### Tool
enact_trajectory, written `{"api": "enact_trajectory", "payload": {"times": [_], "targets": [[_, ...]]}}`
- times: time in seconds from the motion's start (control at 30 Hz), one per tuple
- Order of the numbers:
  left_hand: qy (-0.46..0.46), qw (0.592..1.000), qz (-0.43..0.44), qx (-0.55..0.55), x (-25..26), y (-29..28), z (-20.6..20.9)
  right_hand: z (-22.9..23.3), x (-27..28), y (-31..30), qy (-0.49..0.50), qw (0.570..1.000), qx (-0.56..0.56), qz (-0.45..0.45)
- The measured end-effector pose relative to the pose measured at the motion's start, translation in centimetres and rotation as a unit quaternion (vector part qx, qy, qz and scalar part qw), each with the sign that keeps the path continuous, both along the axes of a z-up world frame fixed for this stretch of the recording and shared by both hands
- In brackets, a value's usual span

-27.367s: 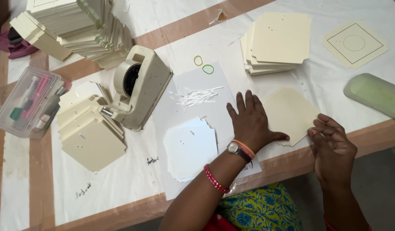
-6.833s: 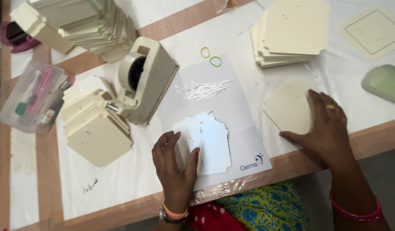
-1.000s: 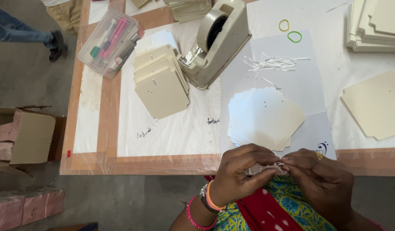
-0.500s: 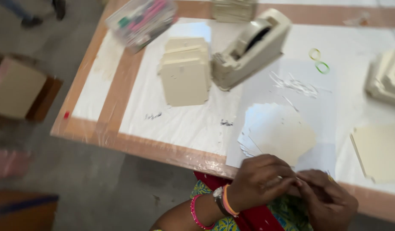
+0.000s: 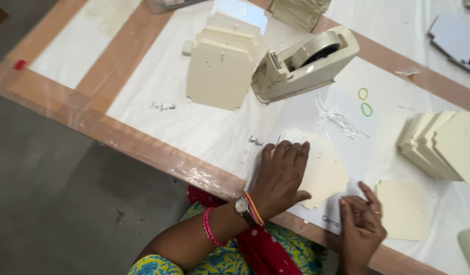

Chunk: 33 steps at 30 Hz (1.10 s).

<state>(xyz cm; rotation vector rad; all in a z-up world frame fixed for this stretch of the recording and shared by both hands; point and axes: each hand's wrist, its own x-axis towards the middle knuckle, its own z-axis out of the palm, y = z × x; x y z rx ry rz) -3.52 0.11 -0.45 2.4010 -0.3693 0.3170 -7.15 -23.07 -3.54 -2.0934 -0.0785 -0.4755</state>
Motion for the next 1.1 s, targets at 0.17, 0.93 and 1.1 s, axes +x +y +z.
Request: {"api": "enact_trajectory", "payload": {"times": [0.17, 0.93, 1.1], "targets": [[0.043, 0.998, 0.0, 0.037, 0.0, -0.8, 0.1, -0.1, 0.9, 0.6, 0.059, 0.997, 0.038, -0.035], [0.16, 0.819, -0.125, -0.536, -3.4, -1.7, -0.9, 4.6, -0.8, 5.9, -0.071, 0.994, 0.074, -0.023], [0.08, 0.857, -0.187, -0.473, -4.1, -0.9, 1.1, 5.0, -1.2, 6.7, -0.094, 0.989, 0.114, -0.028]]}}
